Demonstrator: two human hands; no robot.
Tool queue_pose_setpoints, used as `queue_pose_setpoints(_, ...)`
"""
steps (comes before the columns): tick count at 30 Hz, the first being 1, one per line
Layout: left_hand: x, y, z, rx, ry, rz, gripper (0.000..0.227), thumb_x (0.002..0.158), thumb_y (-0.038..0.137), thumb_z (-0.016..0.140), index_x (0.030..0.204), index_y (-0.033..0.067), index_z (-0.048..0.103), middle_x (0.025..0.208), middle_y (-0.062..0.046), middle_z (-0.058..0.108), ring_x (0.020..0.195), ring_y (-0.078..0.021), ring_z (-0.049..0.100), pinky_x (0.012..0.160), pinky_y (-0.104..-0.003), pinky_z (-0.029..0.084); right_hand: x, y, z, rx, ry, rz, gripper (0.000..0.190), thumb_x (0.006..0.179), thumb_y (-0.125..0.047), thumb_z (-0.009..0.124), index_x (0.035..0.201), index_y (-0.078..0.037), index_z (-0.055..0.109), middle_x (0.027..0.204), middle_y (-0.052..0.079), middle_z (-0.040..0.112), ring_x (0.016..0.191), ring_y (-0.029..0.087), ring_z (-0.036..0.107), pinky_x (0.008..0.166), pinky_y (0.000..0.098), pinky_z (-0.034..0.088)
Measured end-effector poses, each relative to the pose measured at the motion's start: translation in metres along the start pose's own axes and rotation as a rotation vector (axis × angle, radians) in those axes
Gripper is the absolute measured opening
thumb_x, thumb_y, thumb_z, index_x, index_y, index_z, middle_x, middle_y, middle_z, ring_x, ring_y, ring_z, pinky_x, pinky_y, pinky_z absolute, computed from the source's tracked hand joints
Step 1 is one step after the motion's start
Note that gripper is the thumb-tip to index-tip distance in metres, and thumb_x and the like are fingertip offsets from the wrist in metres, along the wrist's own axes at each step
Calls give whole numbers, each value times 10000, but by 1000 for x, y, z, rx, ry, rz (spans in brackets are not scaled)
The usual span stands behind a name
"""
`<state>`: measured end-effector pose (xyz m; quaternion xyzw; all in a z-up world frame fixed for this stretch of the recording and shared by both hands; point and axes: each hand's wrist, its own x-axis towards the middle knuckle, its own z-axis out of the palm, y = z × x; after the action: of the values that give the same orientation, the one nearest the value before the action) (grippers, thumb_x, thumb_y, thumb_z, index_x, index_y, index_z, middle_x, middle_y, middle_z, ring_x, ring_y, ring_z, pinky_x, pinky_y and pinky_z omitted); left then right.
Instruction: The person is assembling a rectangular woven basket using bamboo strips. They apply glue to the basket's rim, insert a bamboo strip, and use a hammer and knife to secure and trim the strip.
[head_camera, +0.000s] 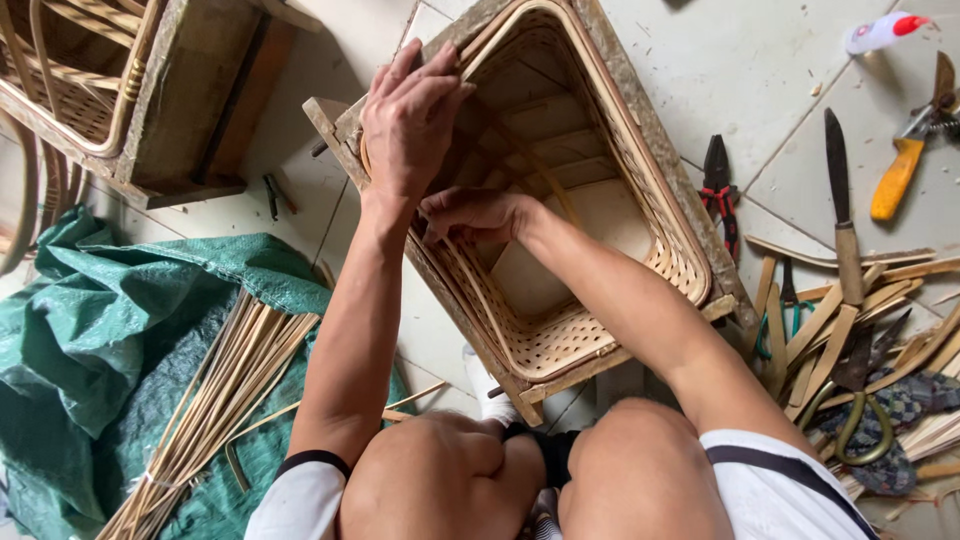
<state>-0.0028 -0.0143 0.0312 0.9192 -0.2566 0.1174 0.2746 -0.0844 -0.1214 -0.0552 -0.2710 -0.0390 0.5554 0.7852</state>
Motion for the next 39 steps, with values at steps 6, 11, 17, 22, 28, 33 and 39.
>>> queue_pose_setpoints(6, 9, 0, -1, -49, -44, -213, 338, 881, 279, 876, 1117, 93, 722, 1216, -53, 736, 1186, -287, 681, 1019, -420, 527, -19, -7, 8, -201, 355, 12, 301, 852, -206, 812, 1088, -42, 721, 914, -10, 738, 835, 84, 688, 800, 240, 560)
queue_pose_setpoints(11, 4, -12, 4, 5, 9, -10, 392, 973, 254, 847, 1295, 87, 698, 1375, -95, 668, 1287, -284, 649, 1105, -431, 484, -111, -7, 22, 180, 803, -702, 656, 884, -496, 707, 1331, -28, 600, 986, 85, 724, 893, 168, 686, 885, 324, 608)
queue_pose_setpoints(17, 1, -16, 9, 37, -61, 14, 438, 986, 251, 810, 1372, 86, 684, 1473, -137, 601, 1233, -302, 579, 1095, -426, 484, -126, -12, 17, 471, 1034, -972, 564, 980, -536, 625, 1222, -27, 635, 980, 56, 691, 884, 150, 681, 878, 325, 601)
queue_pose_setpoints(22, 1, -17, 12, 36, -45, 24, 424, 964, 265, 821, 1337, 103, 702, 1445, -89, 624, 1205, -280, 581, 1099, -434, 485, -112, -8, 22, 298, 1140, -1098, 593, 967, -549, 622, 1200, -4, 645, 991, 91, 699, 898, 178, 697, 892, 336, 608)
queue_pose_setpoints(28, -1, -22, 15, 41, -36, 41, 409, 979, 258, 814, 1339, 95, 710, 1438, -103, 632, 1198, -276, 582, 1094, -425, 471, -109, -4, 28, 233, 1233, -1083, 606, 992, -562, 603, 1163, 19, 636, 992, 117, 702, 908, 205, 699, 911, 358, 603)
queue_pose_setpoints(33, -1, -21, 14, 17, 4, 39, 379, 977, 254, 817, 1317, 115, 726, 1417, -82, 652, 1175, -273, 594, 1079, -408, 489, -107, -6, 33, 237, 1245, -1073, 607, 978, -571, 599, 1136, 13, 657, 984, 119, 705, 891, 206, 702, 902, 360, 600)
queue_pose_setpoints(39, 3, -15, 8, 33, 4, 20, 329, 997, 211, 797, 1310, 133, 732, 1362, -18, 704, 1131, -258, 611, 1037, -406, 499, -103, 7, 23, 246, 1214, -1091, 572, 985, -556, 606, 1101, 2, 656, 970, 123, 712, 882, 215, 705, 900, 370, 610)
